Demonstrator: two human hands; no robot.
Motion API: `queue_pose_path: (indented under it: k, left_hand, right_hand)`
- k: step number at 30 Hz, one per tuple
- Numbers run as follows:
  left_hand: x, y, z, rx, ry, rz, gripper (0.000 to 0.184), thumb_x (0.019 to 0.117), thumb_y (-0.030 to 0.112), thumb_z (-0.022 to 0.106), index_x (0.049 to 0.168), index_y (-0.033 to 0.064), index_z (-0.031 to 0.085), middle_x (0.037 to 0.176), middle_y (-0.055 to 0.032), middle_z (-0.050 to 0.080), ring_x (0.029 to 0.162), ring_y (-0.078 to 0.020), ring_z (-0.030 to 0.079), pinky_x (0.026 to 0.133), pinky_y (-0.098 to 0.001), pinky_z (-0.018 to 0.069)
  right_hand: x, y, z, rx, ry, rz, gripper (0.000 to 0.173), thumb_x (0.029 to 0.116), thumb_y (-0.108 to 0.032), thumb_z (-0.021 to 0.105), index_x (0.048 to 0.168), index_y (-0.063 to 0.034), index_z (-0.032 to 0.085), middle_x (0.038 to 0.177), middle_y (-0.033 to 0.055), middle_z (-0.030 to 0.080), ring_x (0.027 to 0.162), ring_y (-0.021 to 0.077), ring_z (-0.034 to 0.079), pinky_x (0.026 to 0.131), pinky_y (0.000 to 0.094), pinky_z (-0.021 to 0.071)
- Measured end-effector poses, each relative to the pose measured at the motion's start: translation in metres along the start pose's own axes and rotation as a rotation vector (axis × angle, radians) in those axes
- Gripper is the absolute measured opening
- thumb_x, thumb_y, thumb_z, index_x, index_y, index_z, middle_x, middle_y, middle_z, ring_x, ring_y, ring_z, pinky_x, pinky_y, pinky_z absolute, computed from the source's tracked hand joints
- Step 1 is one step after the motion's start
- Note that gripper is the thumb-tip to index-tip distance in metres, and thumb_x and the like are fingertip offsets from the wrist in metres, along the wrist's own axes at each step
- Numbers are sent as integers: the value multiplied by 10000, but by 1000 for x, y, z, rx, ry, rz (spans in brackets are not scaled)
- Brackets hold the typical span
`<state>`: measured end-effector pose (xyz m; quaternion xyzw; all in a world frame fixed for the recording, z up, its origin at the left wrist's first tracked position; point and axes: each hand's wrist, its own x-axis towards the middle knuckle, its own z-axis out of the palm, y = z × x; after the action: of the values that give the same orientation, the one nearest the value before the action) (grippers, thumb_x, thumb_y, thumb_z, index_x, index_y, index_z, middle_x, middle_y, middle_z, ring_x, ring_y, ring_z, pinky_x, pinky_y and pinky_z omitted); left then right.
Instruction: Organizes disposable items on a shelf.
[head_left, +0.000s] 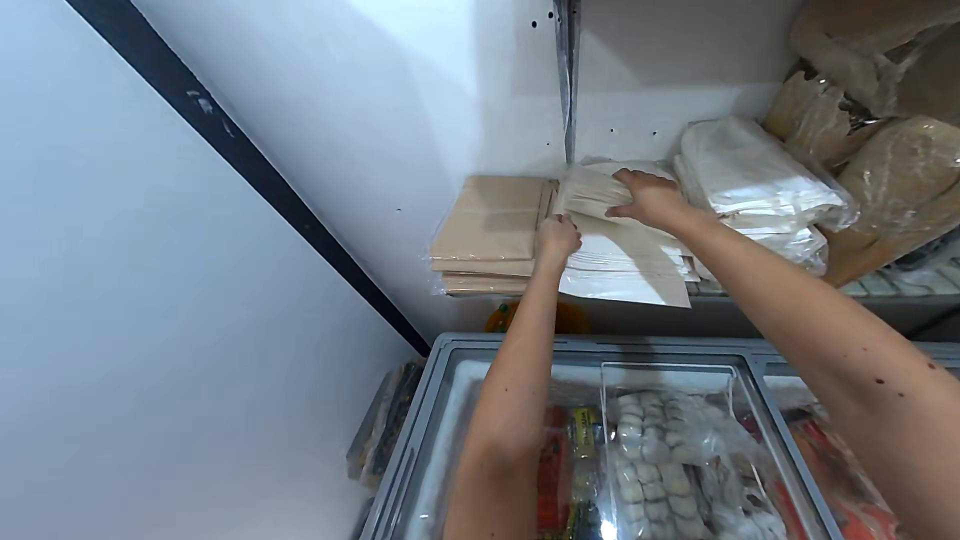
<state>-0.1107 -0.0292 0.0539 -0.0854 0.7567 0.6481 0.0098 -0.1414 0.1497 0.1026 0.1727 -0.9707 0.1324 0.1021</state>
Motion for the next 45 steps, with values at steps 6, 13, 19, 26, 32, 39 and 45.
queue_pose_path:
  k: [6, 13, 19, 26, 32, 39, 45]
  left_hand:
    - [-14, 3, 9, 554, 232, 164, 415, 1068, 115, 455, 1443, -57, 493, 1301, -278, 624, 1201, -370, 640, 1003, -497, 526]
    - [-35, 36, -4, 1093, 91, -69, 444, 1039, 317, 585, 1191, -97, 635, 1287, -309, 612, 1232, -448, 600, 949, -612, 508]
    - [-102, 9, -34, 882, 134, -107, 578, 1056, 478, 512, 1151, -68, 675, 1160, -288, 677, 1145, -442, 645, 964, -623, 485]
    - [-92, -68, 25, 103, 269, 20, 389, 1047, 325, 598, 1213, -26, 615, 894, -108, 733, 677, -170, 713, 645, -345, 607]
    - [-76, -46, 32, -68, 261, -114, 422, 1014, 153, 612, 1341, -79, 482, 964, -183, 722, 671, -185, 729, 603, -310, 610]
    - [-87, -52, 35, 70, 268, -52, 333, 1088, 172, 498, 1320, -63, 540, 983, -162, 714, 806, -195, 705, 783, -358, 574]
    - [-135, -57, 50, 85, 291, 77, 339, 1088, 183, 488, 1308, -70, 540, 836, -125, 700, 720, -192, 691, 731, -377, 583]
  right_hand:
    - [0, -3, -9, 9, 1, 48, 654, 949, -352, 737, 1470, -48, 486, 1381, 247, 588, 1240, 461, 589, 986, 670, 454]
    - [-24, -14, 25, -75, 32, -28, 644, 932, -307, 746, 1454, -17, 507, 1343, 286, 575, 1207, 516, 566, 898, 660, 487]
    - [-55, -21, 52, -76, -110, -61, 1158, 778, -613, 809, 1650, -152, 202, 1701, 240, 84, 1550, 499, 90, 1172, 754, 69]
    - [-48, -45, 50, -126, -209, -42, 1244, 727, -385, 921, 1665, -207, 123, 1708, 228, 26, 1532, 546, 77, 1130, 808, 96]
    - [-43, -39, 45, -203, -290, -21, 1357, 634, -186, 980, 1667, -217, 100, 1702, 250, -4, 1501, 606, 84, 1083, 849, 151]
    - [-56, -30, 58, -204, -101, -71, 1136, 747, -172, 907, 1649, -187, 217, 1670, 289, 153, 1488, 599, 173, 1101, 820, 189]
    - [-50, -20, 59, -228, -68, -71, 1011, 817, -56, 830, 1639, -215, 262, 1661, 288, 194, 1482, 598, 200, 1072, 831, 225]
